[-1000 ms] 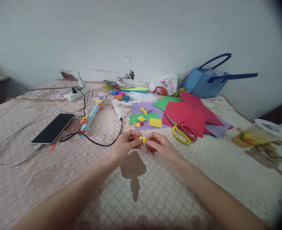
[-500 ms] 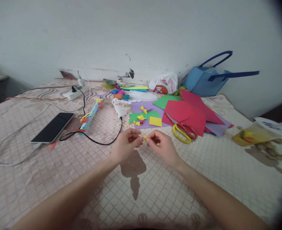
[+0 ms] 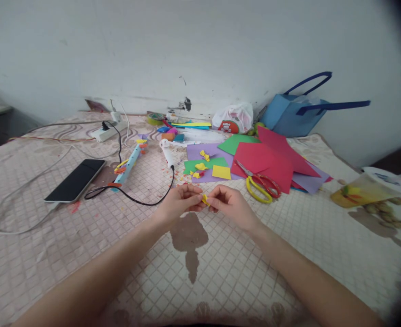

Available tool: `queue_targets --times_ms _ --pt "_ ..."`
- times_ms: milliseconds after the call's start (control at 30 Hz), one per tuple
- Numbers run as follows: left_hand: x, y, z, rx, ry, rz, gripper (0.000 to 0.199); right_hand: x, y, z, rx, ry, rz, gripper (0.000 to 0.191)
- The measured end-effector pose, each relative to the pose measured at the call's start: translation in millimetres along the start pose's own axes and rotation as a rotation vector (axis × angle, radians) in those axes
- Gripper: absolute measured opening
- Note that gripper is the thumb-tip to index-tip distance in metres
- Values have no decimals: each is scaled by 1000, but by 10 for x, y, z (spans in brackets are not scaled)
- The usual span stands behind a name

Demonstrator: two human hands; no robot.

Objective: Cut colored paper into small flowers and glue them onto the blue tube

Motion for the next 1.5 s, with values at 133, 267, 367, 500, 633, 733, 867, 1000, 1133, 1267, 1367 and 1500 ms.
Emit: queue_targets --times_ms 133,267,367,500,633,733,867,1000,1133,1267,1367,1500 --pt "10 10 -2 -27 31 -51 29 34 -168 23 206 90 307 22" --pt "30 49 -1 -36 58 -81 29 75 -213 18 263 96 406 24" --pt "-9 19 17 -31 37 -82 28 42 -217 35 212 45 329 24" --pt "-240 -284 58 135 -93 3 24 -44 -219 67 69 -33 109 18" --pt "-577 -554 69 256 -243 130 24 -65 -210 156 1 -66 -37 16" --pt "-733 -563 73 255 -265 237 26 13 -137 326 -24 -32 -96 12" --pt "-786 -434 85 192 -225 360 25 211 -19 610 -78 47 -217 5" --pt "-804 -347 109 215 -185 456 18 391 -62 783 -76 116 -309 6" --pt "-823 -312 116 251 -182 540 15 426 -168 808 -73 83 -365 11" --pt "-769 -324 77 310 -204 690 13 374 -192 784 -88 -3 -420 18" --pt "-703 -317 51 345 -183 771 13 379 -175 780 -99 7 -437 12" --pt "-678 -320 34 347 -194 835 14 370 -163 786 -94 3 -413 12"
Point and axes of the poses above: each hand's wrist, its own z-axis towards the middle knuckle, its own x-axis out of the palm, y = z × x, the point moved 6 cm from there along z, towards the middle knuckle, and after that the axes turned 4 degrees about x, right-handed, at the moved point
